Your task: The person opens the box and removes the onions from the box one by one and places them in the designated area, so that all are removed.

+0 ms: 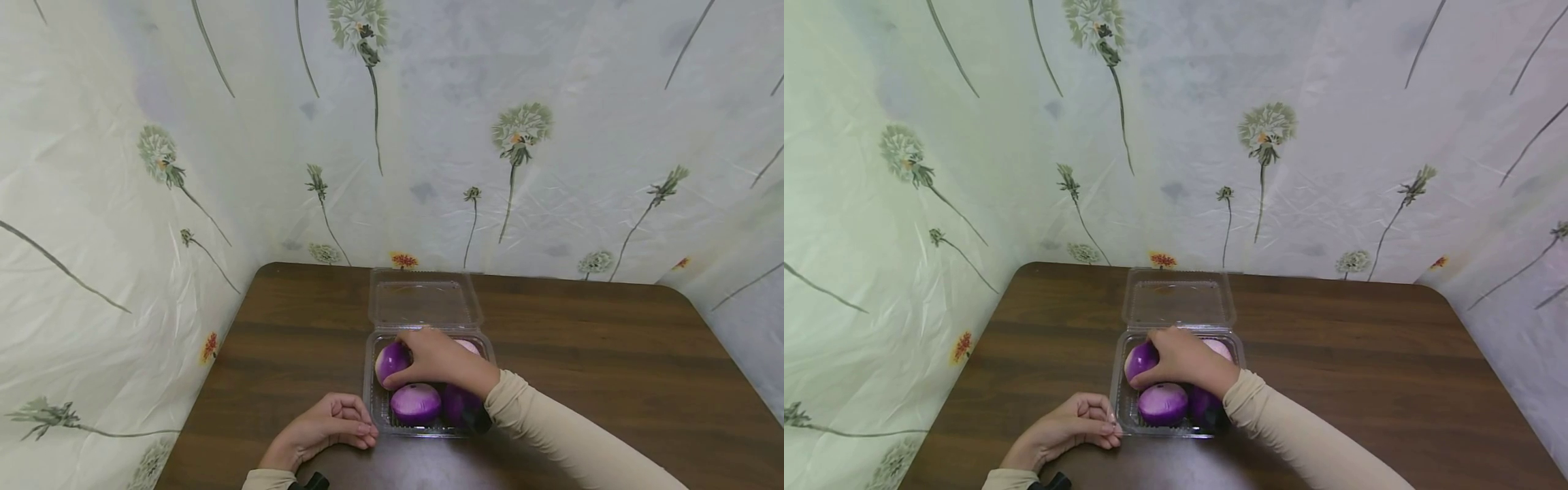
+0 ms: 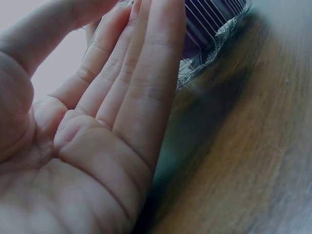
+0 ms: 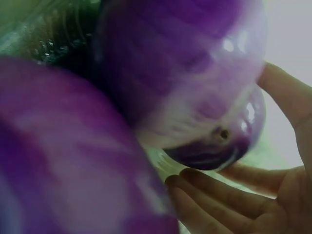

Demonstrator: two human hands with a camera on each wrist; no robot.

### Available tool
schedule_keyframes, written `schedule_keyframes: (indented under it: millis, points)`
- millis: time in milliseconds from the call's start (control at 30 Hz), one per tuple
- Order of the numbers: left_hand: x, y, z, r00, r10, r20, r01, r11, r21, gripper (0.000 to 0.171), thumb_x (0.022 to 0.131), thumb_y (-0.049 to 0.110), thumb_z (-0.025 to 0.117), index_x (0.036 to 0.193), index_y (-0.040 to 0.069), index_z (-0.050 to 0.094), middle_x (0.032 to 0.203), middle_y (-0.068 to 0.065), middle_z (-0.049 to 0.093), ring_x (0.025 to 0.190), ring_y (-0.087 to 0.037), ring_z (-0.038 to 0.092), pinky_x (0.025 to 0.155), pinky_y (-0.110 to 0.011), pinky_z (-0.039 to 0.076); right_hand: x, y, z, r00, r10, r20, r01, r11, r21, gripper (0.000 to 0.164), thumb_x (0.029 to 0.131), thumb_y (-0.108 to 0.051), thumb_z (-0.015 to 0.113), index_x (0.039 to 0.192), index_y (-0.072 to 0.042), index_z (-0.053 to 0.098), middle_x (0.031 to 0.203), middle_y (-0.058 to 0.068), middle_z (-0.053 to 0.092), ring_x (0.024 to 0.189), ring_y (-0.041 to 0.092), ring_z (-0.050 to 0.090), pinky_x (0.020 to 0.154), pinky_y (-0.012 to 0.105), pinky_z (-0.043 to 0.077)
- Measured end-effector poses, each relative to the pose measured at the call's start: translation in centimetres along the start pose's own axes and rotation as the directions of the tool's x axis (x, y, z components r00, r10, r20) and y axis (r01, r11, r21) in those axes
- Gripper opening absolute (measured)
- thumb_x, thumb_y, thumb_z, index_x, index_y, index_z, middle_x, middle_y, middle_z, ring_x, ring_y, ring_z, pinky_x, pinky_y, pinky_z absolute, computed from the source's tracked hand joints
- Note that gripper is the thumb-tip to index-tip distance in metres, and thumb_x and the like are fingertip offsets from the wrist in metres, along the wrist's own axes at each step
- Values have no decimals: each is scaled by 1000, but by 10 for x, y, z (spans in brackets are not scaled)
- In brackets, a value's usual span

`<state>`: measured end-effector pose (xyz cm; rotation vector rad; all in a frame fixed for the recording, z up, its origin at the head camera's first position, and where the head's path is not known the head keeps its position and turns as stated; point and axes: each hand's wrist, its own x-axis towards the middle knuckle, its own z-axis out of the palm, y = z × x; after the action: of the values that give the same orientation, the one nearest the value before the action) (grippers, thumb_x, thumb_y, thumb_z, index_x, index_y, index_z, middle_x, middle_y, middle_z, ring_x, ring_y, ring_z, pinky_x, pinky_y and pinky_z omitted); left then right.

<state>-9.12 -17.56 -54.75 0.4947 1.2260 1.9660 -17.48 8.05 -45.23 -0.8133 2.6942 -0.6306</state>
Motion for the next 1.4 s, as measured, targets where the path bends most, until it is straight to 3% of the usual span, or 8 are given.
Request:
schedule_keyframes:
  millis: [200, 433, 833, 1000, 1233, 1400]
  points:
    - [0, 0, -1, 1000, 2, 0, -2, 1000, 5, 13, 100, -2, 60, 104, 8, 68, 105, -5, 80, 94, -14, 78, 82, -27, 64, 0, -1, 7, 999, 35, -16, -35, 999, -2, 60, 74, -58, 87, 109, -17, 61, 100, 0, 71, 93, 17, 67, 81, 36, 58]
    - [0, -1, 0, 1000, 3, -1, -3, 1000, 2, 14, 100, -3, 59, 104, 8, 67, 104, -5, 80, 94, -14, 78, 82, -27, 64, 0, -2, 7, 999, 35, -25, -35, 999, -2, 72, 72, -55, 88, 125, -14, 61, 110, 3, 72, 102, 21, 68, 87, 38, 59]
    - [-1, 1, 1, 1000, -2, 1, 2, 1000, -14, 15, 101, -4, 58, 104, 8, 68, 105, -5, 80, 94, -14, 78, 82, -26, 64, -8, 2, -6, 995, -73, -67, 77, 995, 57, 81, 73, -48, 89, 141, -15, 59, 133, 9, 68, 120, 29, 64, 96, 46, 58]
    - [0, 1, 1, 1000, -2, 2, 2, 1000, -18, 16, 101, -4, 58, 104, 8, 68, 105, -6, 80, 94, -14, 78, 83, -27, 64, -13, 10, -11, 989, -65, -129, 80, 990, 114, 80, 73, -49, 90, 138, -14, 60, 129, 4, 69, 114, 21, 67, 89, 36, 60]
    - [0, 1, 1, 1000, 7, 1, -6, 1000, -20, 15, 101, -3, 58, 104, 7, 68, 104, -6, 80, 94, -15, 78, 82, -27, 64, -26, 20, -22, 970, -53, -236, 96, 980, 175, 76, 75, -48, 91, 139, -21, 62, 126, 2, 62, 112, 23, 65, 84, 39, 63]
    - [0, 0, 1, 1000, 10, 1, -10, 1000, -17, 15, 100, -4, 58, 104, 7, 68, 104, -6, 80, 94, -15, 78, 83, -27, 64, -32, 27, -25, 951, -61, -302, 124, 973, 194, 78, 74, -44, 93, 140, -18, 62, 128, 2, 60, 114, 24, 64, 85, 38, 63]
